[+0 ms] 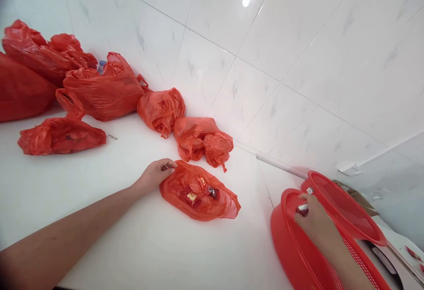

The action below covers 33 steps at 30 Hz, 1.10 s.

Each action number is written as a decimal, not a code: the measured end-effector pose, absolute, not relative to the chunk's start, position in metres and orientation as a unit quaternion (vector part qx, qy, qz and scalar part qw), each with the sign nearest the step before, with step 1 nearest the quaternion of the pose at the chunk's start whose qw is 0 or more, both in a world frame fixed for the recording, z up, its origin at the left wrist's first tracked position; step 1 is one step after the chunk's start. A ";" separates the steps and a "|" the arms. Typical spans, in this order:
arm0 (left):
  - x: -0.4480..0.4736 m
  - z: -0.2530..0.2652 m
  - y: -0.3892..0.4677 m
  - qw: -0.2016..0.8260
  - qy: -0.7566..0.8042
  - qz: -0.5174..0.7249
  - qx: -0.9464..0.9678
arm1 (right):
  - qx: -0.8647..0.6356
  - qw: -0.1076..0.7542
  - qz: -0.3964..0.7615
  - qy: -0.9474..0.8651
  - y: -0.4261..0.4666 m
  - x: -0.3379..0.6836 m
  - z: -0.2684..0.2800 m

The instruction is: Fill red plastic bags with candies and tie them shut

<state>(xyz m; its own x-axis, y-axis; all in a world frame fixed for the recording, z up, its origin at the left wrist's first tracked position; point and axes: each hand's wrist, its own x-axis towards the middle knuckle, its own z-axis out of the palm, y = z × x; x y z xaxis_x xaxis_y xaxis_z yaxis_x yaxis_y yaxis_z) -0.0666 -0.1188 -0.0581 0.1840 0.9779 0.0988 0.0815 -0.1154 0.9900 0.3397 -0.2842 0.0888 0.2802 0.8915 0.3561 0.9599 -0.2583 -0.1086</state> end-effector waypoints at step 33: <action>-0.069 -0.052 -0.120 0.462 0.456 0.529 0.546 | -0.738 0.387 0.136 -0.536 -0.193 0.223 0.049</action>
